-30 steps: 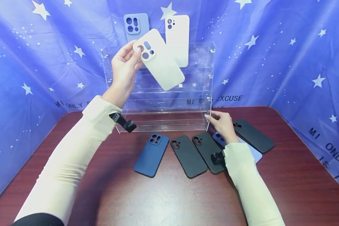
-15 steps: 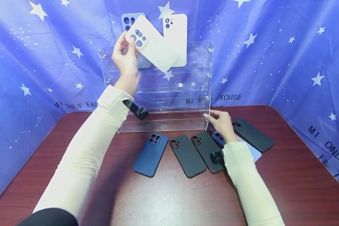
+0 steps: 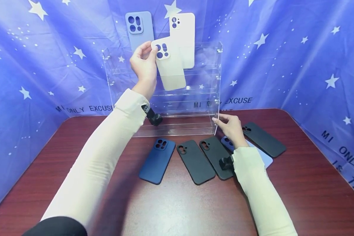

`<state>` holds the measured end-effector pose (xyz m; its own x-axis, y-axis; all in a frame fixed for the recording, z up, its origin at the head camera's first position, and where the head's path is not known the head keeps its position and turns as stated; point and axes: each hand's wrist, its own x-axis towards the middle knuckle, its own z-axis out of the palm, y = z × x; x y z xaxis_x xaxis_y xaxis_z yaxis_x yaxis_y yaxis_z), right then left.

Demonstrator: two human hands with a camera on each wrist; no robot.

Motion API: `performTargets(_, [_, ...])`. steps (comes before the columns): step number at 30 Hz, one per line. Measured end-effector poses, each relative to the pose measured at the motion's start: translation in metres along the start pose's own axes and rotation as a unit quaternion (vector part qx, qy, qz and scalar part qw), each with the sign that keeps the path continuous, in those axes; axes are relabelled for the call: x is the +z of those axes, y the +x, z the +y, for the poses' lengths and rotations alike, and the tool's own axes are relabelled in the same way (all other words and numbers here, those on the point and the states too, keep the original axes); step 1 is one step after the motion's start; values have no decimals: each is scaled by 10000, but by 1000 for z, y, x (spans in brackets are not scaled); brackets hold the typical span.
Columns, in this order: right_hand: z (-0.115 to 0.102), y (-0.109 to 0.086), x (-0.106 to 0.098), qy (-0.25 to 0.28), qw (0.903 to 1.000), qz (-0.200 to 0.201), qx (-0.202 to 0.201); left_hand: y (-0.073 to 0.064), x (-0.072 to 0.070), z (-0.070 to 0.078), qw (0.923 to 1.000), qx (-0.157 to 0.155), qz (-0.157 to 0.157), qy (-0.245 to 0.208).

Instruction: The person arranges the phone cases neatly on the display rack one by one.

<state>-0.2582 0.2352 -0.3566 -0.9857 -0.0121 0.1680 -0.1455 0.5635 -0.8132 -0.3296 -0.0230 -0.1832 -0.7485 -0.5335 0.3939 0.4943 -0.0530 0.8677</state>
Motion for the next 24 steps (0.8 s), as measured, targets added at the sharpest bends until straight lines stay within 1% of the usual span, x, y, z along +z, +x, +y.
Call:
performTargets(3, [0,-1,0,3,10000,-3,-11,-2,6,-3,9997,136,-46,220])
performTargets(5, [-1,-1,-1,7,10000,4,-6,-4,9,-4,9995,181,-95,246])
performTargets(9, [0,-1,0,-46,10000,11,-16,-7,17,-8,9992,206,-187,297])
performTargets(12, [0,0,1,-128,9999,43,-37,-8,21,-11,9981,250,-272,484])
performTargets(16, [1,1,2,-189,9997,91,-80,-10,25,-14,9958,220,-375,804])
performTargets(19, [1,2,1,-200,9997,107,-118,-11,27,-16,9945,221,-412,936])
performTargets(21, [0,2,1,-227,9996,116,-139,-11,28,-16,9940,258,-452,963])
performTargets(24, [0,2,1,-235,9996,103,-140,-12,29,-18,9929,403,-509,993])
